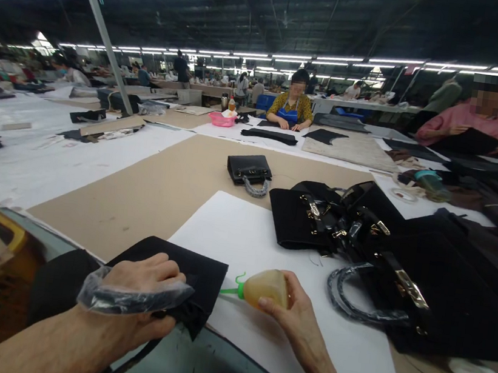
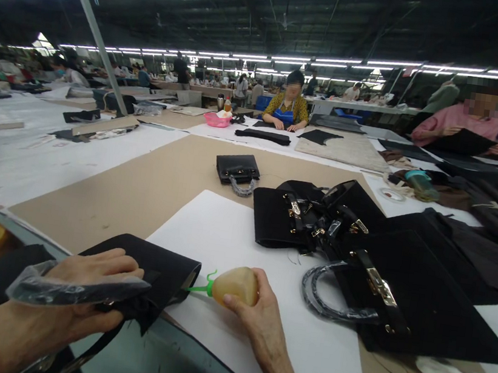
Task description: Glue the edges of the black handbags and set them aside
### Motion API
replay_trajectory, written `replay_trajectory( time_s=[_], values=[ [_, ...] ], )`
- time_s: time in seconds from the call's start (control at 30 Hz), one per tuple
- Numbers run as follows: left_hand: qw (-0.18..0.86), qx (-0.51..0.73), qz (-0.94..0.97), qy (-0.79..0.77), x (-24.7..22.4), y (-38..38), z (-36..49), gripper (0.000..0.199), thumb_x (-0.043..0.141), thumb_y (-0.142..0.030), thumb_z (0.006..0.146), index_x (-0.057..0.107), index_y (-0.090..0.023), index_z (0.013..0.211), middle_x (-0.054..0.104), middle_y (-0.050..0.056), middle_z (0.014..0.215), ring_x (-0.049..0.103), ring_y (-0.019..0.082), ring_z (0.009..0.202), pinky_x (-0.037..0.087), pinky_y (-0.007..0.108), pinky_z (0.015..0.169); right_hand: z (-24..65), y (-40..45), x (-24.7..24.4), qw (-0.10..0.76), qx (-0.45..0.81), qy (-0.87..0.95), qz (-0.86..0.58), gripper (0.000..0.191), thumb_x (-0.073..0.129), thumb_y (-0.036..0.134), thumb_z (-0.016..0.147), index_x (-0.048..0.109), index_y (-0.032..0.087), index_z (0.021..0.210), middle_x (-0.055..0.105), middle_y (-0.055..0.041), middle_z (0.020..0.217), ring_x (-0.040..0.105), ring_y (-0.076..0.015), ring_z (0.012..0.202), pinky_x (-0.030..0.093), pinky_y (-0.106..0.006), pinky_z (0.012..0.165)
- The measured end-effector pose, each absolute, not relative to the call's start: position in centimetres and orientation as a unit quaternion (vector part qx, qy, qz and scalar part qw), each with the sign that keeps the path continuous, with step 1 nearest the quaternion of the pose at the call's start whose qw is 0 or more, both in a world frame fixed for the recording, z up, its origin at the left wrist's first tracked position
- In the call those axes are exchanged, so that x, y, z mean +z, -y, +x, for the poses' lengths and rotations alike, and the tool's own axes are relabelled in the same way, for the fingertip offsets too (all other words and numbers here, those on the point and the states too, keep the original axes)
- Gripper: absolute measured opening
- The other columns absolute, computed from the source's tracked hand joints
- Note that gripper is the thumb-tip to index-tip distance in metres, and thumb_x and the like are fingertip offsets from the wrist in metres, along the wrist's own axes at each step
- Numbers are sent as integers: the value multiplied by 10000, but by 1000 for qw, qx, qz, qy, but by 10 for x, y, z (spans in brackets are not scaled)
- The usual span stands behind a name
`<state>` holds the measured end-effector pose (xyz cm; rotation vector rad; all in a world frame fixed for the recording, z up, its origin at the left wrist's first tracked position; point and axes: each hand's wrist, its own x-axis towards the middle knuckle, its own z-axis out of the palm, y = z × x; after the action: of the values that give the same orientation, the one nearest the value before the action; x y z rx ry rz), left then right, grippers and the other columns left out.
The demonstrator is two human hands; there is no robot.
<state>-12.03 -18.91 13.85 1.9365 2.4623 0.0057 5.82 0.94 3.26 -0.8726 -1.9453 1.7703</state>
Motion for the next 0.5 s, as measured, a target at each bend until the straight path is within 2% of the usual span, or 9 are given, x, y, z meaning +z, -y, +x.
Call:
replay_trajectory(
  time_s=[0.2,0.3,0.4,0.5],
  values=[
    [-28,2,651,-758,137,210,-111,368,500,-110,629,615,-233,956,660,4,898,605,177,806,500,221,614,62,-1,41,177,626,693,-310,305,683,302,689,488,214,906,576,38,743,540,-203,696,399,-290,624],
    [-94,32,668,-737,126,229,-109,445,522,-152,658,572,-252,1089,671,13,996,621,180,876,516,203,629,64,3,42,176,627,689,-317,327,697,273,669,491,215,917,581,37,757,553,-210,711,408,-294,633],
    [-148,58,644,-748,109,247,-109,453,518,-181,672,562,-274,1113,668,10,1018,626,182,889,526,215,665,66,6,42,182,630,682,-323,402,700,279,662,489,214,998,595,22,821,570,-224,762,428,-307,679],
    [-175,68,621,-761,100,258,-110,446,545,-226,687,556,-295,1128,665,-5,1023,626,188,912,528,238,748,67,8,42,197,636,667,-335,567,704,297,656,459,211,1161,600,-8,952,576,-242,851,430,-335,781]
  ],
)
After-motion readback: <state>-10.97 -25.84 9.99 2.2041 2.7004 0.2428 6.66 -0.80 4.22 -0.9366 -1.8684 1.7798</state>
